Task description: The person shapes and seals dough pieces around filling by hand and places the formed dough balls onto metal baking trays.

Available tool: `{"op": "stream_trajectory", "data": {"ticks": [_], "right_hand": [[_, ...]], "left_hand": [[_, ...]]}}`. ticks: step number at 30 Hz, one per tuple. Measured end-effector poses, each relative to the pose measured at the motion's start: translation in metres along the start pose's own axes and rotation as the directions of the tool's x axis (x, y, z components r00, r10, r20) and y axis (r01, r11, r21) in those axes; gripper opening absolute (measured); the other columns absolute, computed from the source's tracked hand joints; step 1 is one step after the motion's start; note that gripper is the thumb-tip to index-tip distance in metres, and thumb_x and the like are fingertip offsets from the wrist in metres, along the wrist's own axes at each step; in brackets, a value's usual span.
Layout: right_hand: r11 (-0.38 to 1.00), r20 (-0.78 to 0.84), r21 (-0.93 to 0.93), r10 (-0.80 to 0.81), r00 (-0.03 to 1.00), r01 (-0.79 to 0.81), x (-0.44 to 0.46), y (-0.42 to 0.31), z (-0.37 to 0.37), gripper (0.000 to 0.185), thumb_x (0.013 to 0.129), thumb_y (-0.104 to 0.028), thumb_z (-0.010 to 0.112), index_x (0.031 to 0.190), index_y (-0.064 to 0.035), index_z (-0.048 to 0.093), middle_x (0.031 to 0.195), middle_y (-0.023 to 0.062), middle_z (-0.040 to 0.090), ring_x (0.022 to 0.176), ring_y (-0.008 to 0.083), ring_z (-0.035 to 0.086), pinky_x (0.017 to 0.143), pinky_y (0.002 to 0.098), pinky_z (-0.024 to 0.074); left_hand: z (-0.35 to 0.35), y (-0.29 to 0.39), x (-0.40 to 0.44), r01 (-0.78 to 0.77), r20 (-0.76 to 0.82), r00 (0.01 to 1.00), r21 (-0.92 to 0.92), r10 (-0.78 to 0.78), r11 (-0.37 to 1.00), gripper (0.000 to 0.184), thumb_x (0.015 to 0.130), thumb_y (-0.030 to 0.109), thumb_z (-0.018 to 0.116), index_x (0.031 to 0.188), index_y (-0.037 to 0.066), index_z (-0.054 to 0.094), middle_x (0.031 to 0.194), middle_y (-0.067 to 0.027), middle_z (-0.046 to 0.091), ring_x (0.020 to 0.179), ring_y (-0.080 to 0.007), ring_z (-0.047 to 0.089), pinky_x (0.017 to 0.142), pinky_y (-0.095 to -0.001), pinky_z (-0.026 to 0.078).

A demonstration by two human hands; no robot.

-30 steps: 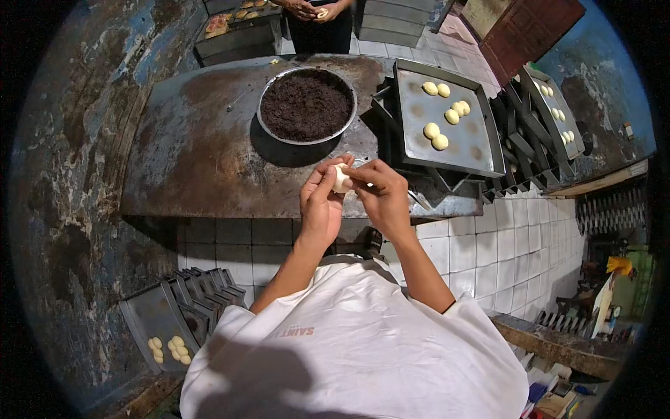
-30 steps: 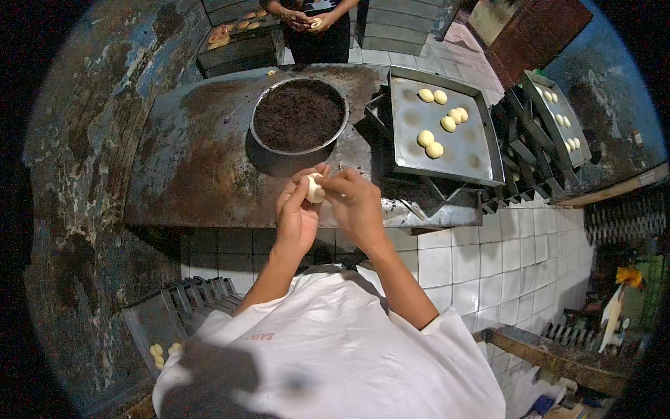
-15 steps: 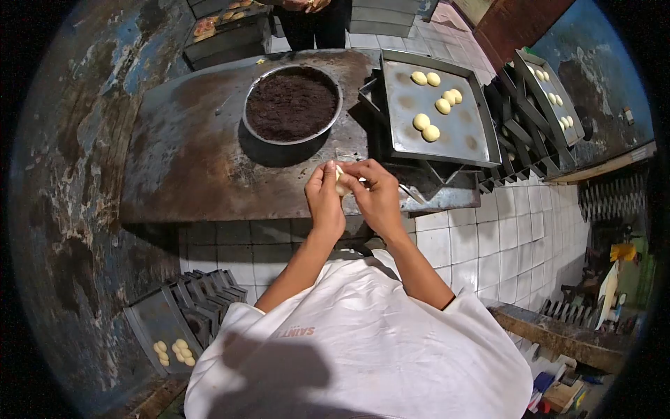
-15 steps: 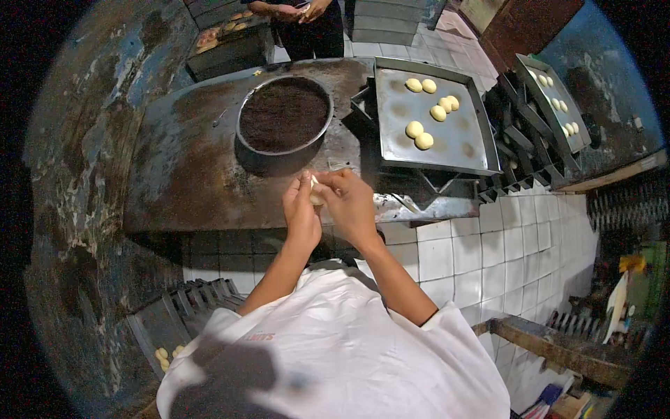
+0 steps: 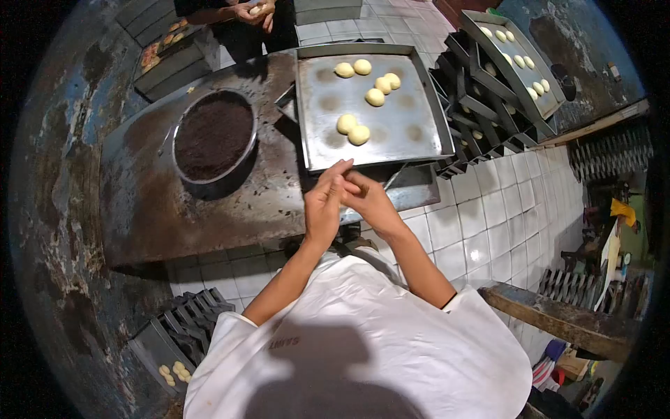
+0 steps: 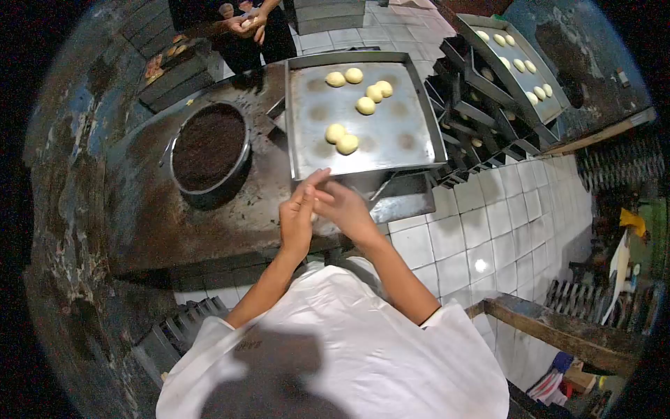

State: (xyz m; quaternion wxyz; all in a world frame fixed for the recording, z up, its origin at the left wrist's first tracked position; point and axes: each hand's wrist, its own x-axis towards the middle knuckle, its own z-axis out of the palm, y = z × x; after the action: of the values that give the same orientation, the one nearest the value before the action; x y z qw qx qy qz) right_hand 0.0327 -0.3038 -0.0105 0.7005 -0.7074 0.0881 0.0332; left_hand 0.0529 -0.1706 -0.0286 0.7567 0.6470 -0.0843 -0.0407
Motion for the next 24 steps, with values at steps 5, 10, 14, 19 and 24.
{"op": "stream_trajectory", "data": {"ticks": [5,10,14,19,24], "right_hand": [[0.925,0.484,0.104,0.273,0.831,-0.365,0.014,0.015,-0.107,0.046,0.089,-0.021,0.077,0.128,-0.0002,0.065,0.115,0.0097,0.07,0.104,0.0156,0.065,0.092,0.0302,0.0527],[0.693,0.048,-0.717,-0.054,0.997,0.072,0.104,0.003,-0.201,0.044,0.081,-0.012,0.076,0.123,-0.0019,0.068,0.116,0.0161,0.073,0.101,0.0305,0.071,0.092,0.0372,0.0535],[0.274,0.311,-0.855,-0.408,0.858,0.44,0.168,0.121,-0.269,0.049,0.091,-0.02,0.066,0.137,-0.0053,0.056,0.136,0.0189,0.061,0.129,0.0403,0.055,0.108,0.046,0.0425],[0.51,0.073,-0.857,-0.029,0.997,0.078,0.211,0.066,-0.258,0.049,0.102,-0.037,0.053,0.128,0.0031,0.064,0.129,0.0256,0.064,0.131,0.0426,0.052,0.112,0.059,0.032],[0.243,0.113,-0.956,-0.206,0.972,0.162,0.25,0.138,-0.237,0.083,0.102,-0.057,0.042,0.16,-0.002,0.021,0.169,0.0144,0.017,0.156,0.0322,0.014,0.125,0.0528,0.0082]], "left_hand": [[0.051,-0.014,0.009,-0.051,0.316,0.947,0.305,-0.051,0.951,0.041,0.106,0.042,0.049,0.123,0.014,0.073,0.148,-0.0063,0.057,0.148,-0.0285,0.038,0.119,-0.0611,0.014],[0.023,-0.024,0.01,0.087,-0.042,0.996,0.18,-0.081,0.98,0.03,0.103,0.021,0.054,0.123,0.005,0.07,0.135,-0.0092,0.065,0.129,-0.0226,0.055,0.111,-0.0371,0.037],[-0.027,-0.02,-0.012,0.26,-0.384,0.908,0.21,-0.165,0.942,0.027,0.102,0.018,0.057,0.117,0.001,0.072,0.126,-0.0081,0.068,0.116,-0.0173,0.06,0.104,-0.0327,0.042],[-0.073,-0.026,-0.059,0.266,-0.645,0.751,0.098,-0.142,0.959,0.023,0.101,0.019,0.063,0.112,0.001,0.071,0.114,-0.0093,0.071,0.107,-0.0181,0.064,0.096,-0.0316,0.047],[-0.079,-0.03,-0.077,0.205,-0.749,0.646,-0.019,-0.15,0.979,0.018,0.101,0.014,0.062,0.108,0.001,0.071,0.111,-0.0091,0.071,0.104,-0.016,0.065,0.09,-0.0296,0.049]]}}
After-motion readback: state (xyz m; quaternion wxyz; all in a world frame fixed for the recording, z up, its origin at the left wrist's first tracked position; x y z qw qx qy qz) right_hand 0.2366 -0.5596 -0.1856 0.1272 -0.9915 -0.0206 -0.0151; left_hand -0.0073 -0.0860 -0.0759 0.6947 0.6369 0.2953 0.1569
